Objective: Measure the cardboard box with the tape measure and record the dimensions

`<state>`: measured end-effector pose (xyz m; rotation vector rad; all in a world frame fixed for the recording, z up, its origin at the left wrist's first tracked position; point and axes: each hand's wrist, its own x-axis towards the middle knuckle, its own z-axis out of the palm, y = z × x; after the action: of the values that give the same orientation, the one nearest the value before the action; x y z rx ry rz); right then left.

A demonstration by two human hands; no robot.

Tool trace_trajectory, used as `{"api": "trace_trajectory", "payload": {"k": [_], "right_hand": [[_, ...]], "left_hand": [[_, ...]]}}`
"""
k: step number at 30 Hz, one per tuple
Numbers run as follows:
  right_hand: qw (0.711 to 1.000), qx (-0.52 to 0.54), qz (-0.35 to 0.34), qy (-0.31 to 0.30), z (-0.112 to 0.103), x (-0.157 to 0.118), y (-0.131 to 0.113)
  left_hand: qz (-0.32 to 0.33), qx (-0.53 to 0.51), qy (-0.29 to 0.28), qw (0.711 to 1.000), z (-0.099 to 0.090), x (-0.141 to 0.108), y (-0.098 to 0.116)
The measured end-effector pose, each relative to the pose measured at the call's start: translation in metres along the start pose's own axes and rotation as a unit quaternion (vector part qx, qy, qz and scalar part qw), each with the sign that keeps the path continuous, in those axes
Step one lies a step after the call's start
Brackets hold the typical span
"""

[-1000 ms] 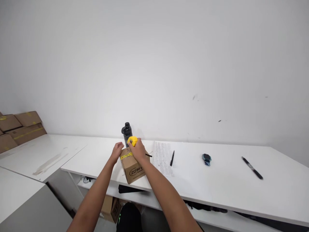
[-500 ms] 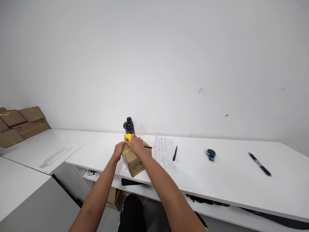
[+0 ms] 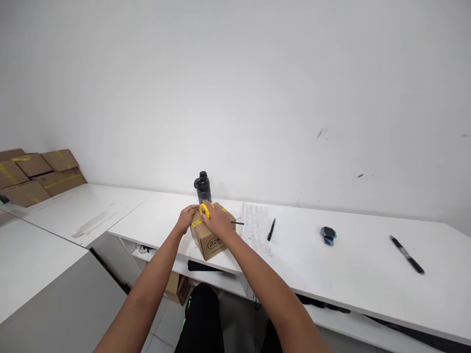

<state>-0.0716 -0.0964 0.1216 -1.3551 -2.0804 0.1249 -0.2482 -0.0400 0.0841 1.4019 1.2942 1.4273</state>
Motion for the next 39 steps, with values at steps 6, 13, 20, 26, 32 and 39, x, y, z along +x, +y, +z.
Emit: {"api": "trace_trajectory", "payload": {"k": [6,13,20,26,32,39], "right_hand": [[1.000,0.019,0.000,-0.009,0.002,0.011,-0.001],[0.999,-0.014,-0.018,-0.029,0.001,0.024,-0.010],[0.995,-0.049,-0.043,-0.076,-0.018,0.026,-0.008],[0.993,-0.085,-0.036,-0.074,-0.047,-0.027,0.001],[0.998,-0.031,0.049,-0.018,-0.057,-0.106,0.024],[0.997,-0.030,0.066,-0.027,-0.054,-0.090,0.020]], "left_hand": [[0.007,0.002,-0.011,1.000,0.001,-0.003,0.000],[0.023,0.032,-0.002,0.999,0.000,-0.003,-0.002],[0.020,0.057,-0.003,0.998,-0.002,-0.004,-0.001],[0.022,0.067,-0.009,0.997,-0.002,-0.005,0.004],[0.013,0.069,-0.007,0.997,0.001,-0.005,0.006],[0.012,0.058,-0.005,0.998,0.003,-0.005,0.008]]}}
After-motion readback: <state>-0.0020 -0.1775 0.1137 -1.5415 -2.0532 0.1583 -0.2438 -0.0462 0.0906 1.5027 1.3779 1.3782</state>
